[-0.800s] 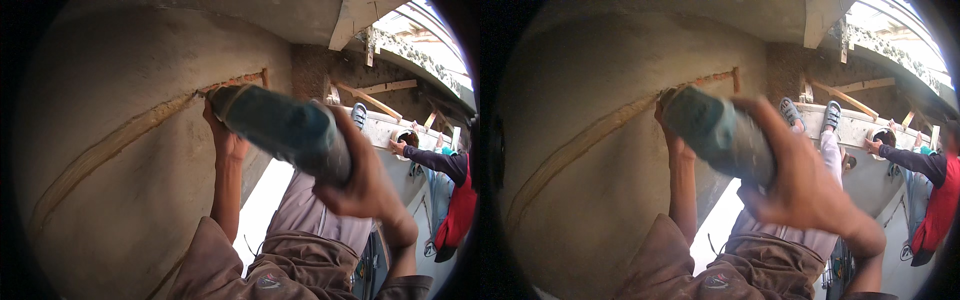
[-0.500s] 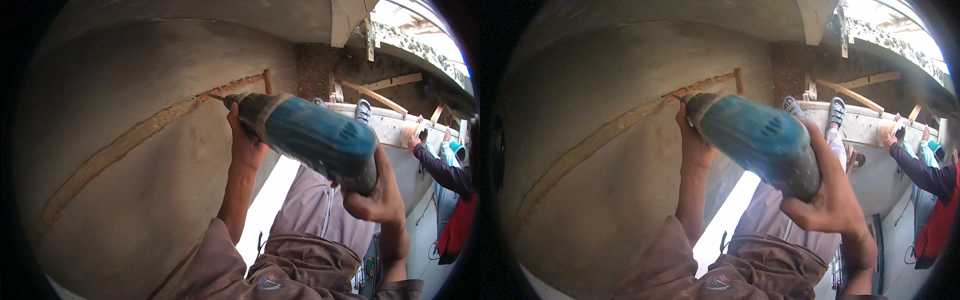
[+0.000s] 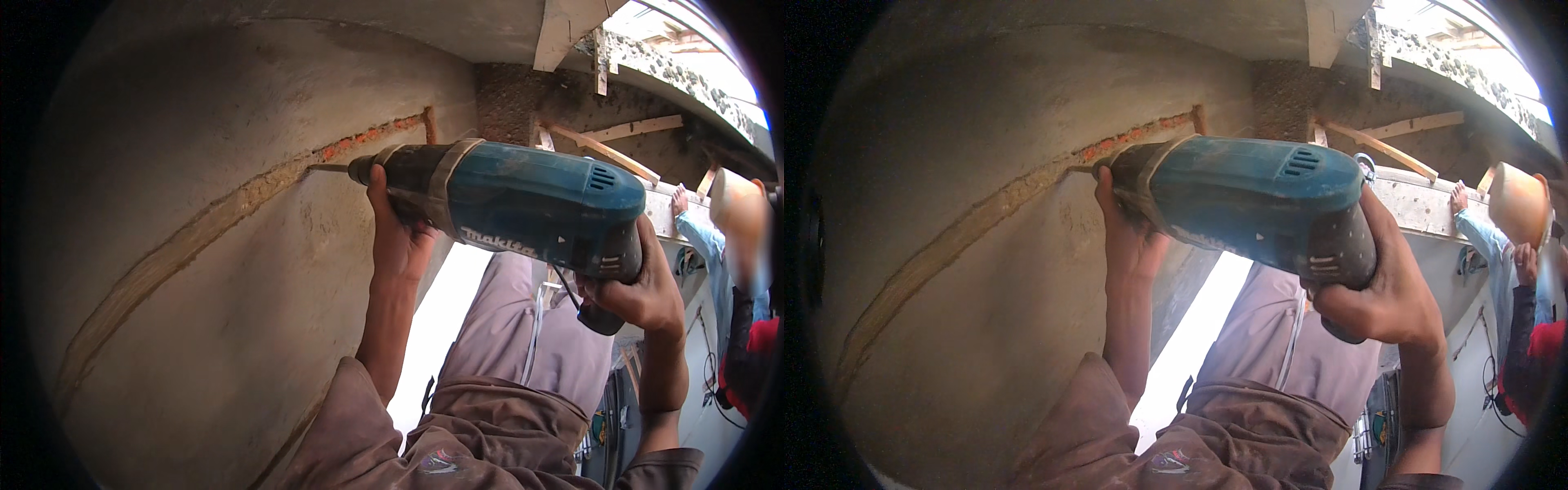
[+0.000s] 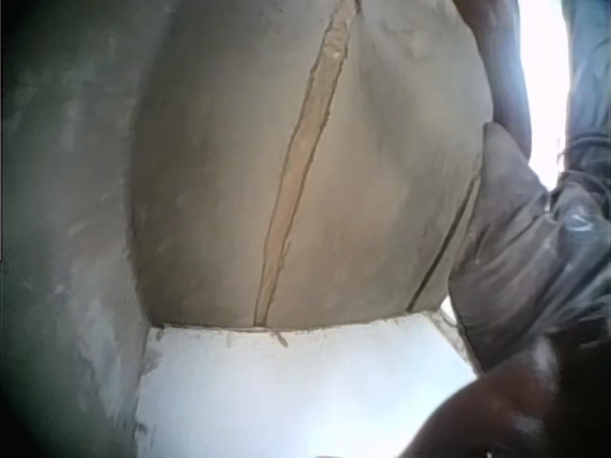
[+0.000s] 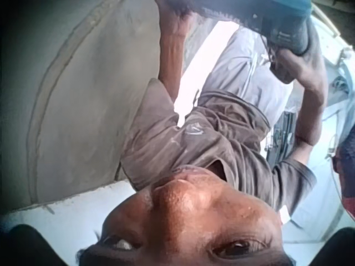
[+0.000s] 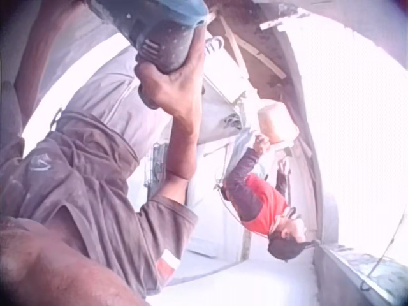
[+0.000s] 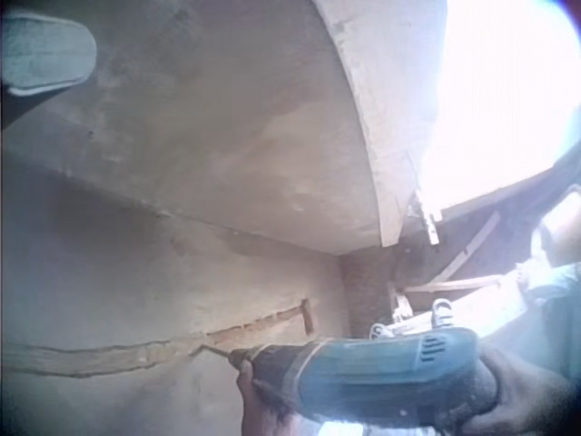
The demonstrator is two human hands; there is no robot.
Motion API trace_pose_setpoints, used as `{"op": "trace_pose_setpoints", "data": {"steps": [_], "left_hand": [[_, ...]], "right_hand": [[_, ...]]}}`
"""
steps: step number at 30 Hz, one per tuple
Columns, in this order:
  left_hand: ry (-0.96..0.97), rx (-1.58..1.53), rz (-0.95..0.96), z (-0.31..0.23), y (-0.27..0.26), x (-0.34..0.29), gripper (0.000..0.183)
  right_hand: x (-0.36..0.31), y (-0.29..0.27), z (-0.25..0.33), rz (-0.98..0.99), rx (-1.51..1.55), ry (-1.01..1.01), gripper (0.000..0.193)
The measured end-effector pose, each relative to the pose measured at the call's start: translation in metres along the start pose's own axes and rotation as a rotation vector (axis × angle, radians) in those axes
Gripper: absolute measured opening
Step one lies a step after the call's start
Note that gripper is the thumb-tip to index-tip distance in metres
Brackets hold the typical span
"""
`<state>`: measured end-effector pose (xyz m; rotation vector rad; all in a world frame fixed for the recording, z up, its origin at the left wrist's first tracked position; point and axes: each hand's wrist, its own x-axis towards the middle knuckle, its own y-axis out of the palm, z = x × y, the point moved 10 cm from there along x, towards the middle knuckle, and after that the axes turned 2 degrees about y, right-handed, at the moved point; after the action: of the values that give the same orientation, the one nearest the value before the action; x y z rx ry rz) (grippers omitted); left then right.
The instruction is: The person uses a rotary hammer drill to chase a horizontal groove into a concrete wall, following a pre-marked line. The person stands on a wooden plank while operating the tool, and another worker is visible nearby.
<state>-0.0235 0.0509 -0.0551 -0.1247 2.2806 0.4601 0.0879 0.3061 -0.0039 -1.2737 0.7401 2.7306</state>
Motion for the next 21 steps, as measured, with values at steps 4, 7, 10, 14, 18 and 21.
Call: {"op": "trace_pose_setpoints", "data": {"steps": [4, 7, 10, 14, 18, 21], "left_hand": [[-0.005, -0.071, 0.091, -0.014, -0.022, -0.002, 0.052], [0.193, 0.082, 0.336, -0.037, -0.018, -0.028, 0.057], [-0.027, -0.185, 0.386, -0.024, -0.061, -0.034, 0.072], [-0.404, -0.563, 0.56, -0.018, -0.082, -0.043, 0.09], [-0.503, -0.719, 0.575, -0.008, -0.115, -0.038, 0.087], [-0.255, -0.364, 0.395, 0.002, -0.059, -0.035, 0.063]], "right_hand": [[-0.011, 0.05, 0.019, 0.12, -0.243, -0.247, 0.091], [-0.031, 0.091, 0.019, 0.2, -0.305, -0.358, 0.097], [-0.053, 0.126, -0.02, 0.285, -0.315, -0.244, 0.112], [-0.065, 0.188, -0.043, 0.437, -0.581, -0.275, 0.103], [-0.072, 0.198, -0.035, 0.486, -0.609, -0.34, 0.099], [-0.068, 0.141, -0.03, 0.26, -0.382, -0.439, 0.099]]}}
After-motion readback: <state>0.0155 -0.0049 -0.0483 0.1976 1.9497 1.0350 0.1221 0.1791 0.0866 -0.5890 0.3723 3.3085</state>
